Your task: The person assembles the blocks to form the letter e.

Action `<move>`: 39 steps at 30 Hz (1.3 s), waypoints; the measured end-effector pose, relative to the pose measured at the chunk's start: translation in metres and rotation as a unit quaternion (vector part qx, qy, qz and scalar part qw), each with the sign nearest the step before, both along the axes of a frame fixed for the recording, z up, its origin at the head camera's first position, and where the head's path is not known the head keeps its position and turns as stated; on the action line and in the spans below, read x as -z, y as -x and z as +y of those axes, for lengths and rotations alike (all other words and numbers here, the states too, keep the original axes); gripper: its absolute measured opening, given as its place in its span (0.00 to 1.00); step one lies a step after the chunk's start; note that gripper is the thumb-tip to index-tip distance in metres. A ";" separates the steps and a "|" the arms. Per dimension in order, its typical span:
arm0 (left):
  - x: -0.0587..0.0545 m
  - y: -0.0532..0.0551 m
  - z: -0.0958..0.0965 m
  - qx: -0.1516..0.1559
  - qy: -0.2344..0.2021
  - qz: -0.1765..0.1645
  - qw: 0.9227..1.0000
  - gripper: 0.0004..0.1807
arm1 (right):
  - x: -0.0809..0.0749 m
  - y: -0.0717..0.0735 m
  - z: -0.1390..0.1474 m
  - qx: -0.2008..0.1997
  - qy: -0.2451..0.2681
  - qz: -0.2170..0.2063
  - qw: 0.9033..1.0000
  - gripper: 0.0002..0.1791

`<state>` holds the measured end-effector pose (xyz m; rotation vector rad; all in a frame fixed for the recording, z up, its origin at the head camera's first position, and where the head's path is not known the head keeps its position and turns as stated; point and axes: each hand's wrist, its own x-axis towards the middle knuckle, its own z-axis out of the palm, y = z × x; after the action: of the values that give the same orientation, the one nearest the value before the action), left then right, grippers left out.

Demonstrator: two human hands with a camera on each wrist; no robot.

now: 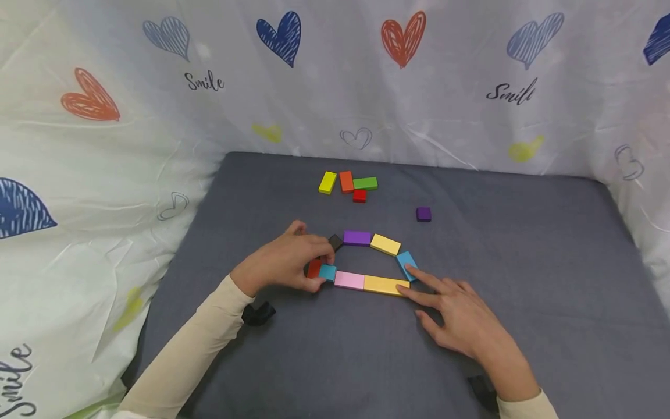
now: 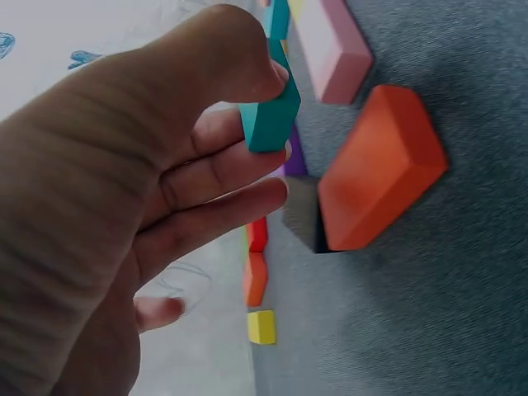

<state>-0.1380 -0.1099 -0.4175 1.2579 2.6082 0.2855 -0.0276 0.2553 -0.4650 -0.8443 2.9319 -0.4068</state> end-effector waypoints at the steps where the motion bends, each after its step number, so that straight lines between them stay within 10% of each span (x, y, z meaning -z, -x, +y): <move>1: 0.002 -0.001 0.000 0.000 0.003 0.001 1.000 0.16 | 0.001 0.000 0.000 0.001 0.000 0.000 1.000 0.35; 39: 0.024 -0.008 0.002 0.006 0.011 0.101 0.995 0.15 | 0.004 -0.001 0.000 0.006 -0.005 -0.006 1.000 0.36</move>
<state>-0.1305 -0.1077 -0.4415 1.3594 2.7622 0.1326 -0.0262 0.2551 -0.4685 -0.8209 2.9276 -0.3971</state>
